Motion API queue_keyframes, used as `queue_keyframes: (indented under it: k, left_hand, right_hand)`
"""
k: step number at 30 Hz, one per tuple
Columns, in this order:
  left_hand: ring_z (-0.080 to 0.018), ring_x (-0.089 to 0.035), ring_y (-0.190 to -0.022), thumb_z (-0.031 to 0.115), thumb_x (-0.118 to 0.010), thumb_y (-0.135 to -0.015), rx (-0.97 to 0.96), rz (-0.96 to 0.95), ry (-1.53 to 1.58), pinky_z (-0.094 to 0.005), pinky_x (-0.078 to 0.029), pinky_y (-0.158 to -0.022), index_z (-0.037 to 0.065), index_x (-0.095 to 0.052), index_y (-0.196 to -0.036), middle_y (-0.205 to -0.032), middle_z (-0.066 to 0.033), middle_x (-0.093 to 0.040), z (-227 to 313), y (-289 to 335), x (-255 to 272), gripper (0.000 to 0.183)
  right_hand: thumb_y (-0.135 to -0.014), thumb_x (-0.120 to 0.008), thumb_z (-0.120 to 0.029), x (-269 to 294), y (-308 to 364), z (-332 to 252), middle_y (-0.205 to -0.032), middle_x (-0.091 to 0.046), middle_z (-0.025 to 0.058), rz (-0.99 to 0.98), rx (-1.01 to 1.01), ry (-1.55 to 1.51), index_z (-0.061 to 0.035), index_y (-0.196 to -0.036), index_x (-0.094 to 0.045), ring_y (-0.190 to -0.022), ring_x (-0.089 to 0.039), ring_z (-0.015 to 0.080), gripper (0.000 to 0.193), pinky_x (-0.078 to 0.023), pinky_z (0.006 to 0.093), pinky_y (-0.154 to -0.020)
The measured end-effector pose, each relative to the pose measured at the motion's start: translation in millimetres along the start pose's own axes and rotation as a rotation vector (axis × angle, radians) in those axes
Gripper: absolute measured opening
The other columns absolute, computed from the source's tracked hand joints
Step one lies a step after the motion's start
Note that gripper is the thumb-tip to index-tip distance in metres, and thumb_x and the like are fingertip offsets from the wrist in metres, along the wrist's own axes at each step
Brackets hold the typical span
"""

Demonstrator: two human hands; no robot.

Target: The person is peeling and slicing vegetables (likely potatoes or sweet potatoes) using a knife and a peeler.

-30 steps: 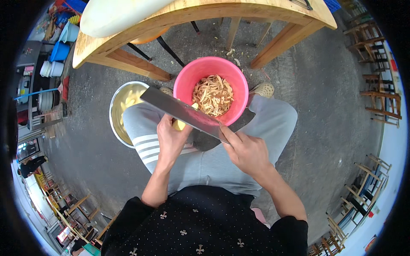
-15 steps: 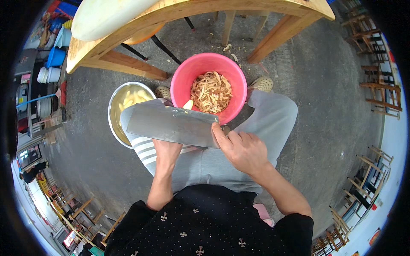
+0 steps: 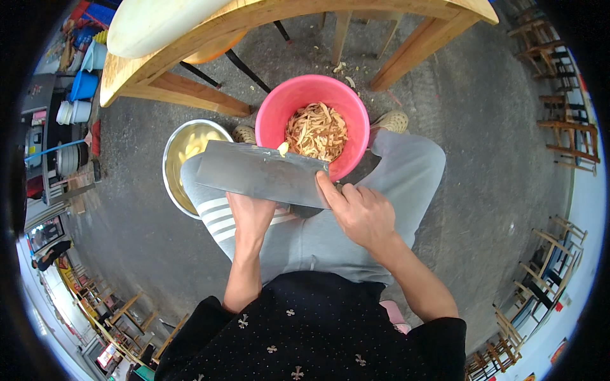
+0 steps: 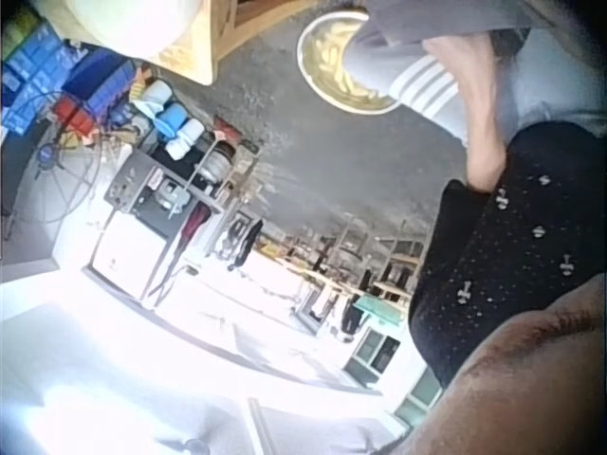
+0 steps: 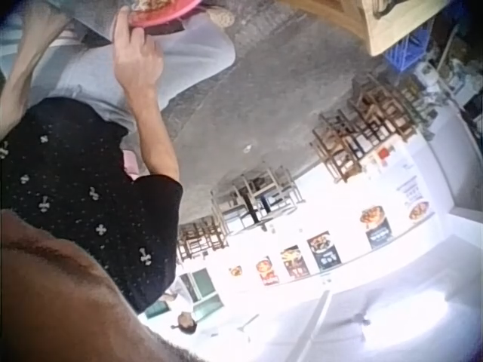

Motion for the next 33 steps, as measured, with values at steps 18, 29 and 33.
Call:
queue_keyframes:
  k: [18,29,33]
  left_hand:
    - [-0.0422,-0.074,-0.093,0.011,-0.084,-0.080,0.096,-0.006,-0.155,-0.0474,-0.057,-0.082,-0.001,-0.072,-0.105,-0.097,-0.0211,-0.076,-23,4,-11,0.030]
    - [-0.0209,-0.075,-0.090,0.012,-0.087,-0.087,0.231,-0.070,0.215,-0.0349,-0.057,-0.081,0.000,-0.071,-0.108,-0.099,-0.0129,-0.078,-35,5,-13,0.029]
    - [-0.0119,-0.071,-0.097,0.007,-0.085,-0.090,0.314,-0.164,0.455,-0.0288,-0.057,-0.083,-0.001,-0.069,-0.112,-0.103,-0.0068,-0.076,-44,9,-16,0.028]
  right_hand:
    - [-0.085,-0.076,-0.019,-27,13,5,-0.074,-0.056,0.0022,-0.104,-0.147,-0.086,-0.0180,-0.143,-0.069,-0.058,-0.063,0.0207,0.058,-0.054,0.0379,-0.054]
    - [-0.102,-0.073,-0.026,-8,13,-2,-0.090,-0.077,0.0162,-0.127,-0.679,-0.741,-0.0108,-0.131,-0.075,-0.069,-0.075,0.0321,0.033,-0.057,0.0406,-0.062]
    - [-0.100,-0.074,-0.025,11,7,-7,-0.083,-0.075,0.0136,-0.030,-0.488,-0.648,-0.0119,-0.133,-0.074,-0.067,-0.074,0.0310,0.036,-0.057,0.0412,-0.060]
Point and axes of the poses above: each hand's wrist, its own y-axis away from the middle knuckle, its own x-axis out of the back of the hand, z = x × y, the point moved 3 cm from there along -y, towards the middle knuckle
